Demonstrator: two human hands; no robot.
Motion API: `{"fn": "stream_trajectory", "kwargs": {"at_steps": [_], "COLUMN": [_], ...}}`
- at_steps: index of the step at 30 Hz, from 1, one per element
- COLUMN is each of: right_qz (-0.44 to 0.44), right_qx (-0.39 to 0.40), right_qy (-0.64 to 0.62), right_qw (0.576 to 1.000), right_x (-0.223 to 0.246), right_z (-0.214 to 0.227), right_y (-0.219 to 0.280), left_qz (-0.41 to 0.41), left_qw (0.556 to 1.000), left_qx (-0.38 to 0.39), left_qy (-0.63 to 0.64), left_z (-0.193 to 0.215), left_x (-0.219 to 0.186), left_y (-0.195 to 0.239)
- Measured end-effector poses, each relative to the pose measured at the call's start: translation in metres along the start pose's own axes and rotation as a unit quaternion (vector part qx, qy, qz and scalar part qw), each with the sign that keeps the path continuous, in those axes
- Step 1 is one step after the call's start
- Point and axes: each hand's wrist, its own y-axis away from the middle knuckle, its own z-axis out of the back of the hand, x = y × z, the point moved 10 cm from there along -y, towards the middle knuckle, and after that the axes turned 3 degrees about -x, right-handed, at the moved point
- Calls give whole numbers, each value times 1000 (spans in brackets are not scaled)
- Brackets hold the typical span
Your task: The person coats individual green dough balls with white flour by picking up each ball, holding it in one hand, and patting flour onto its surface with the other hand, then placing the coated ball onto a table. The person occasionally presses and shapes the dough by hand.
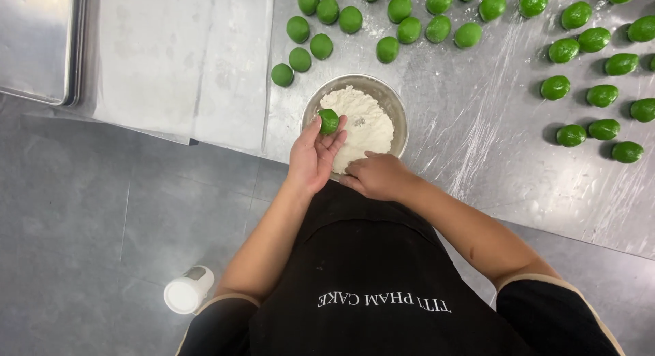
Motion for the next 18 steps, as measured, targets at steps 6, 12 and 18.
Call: {"fn": "stream_trajectory", "kwargs": {"at_steps": [6,12,18], "right_qz": [-33,68,23], "right_qx": [-236,-320,-343], "right_qy": [-238,-265,-281], "right_qw": [941,907,896], "right_x": [-21,3,4], "right_z": [65,84,84], "right_y": [23,29,42], "left_qz": [-43,-58,-121], "left_qw": [997,991,978], "left_qx": [-20,33,36], "left_qy": [-68,-120,-165], "left_z": [16,3,2], "left_x": [1,17,17], "left_y": [-1,5,2]}}
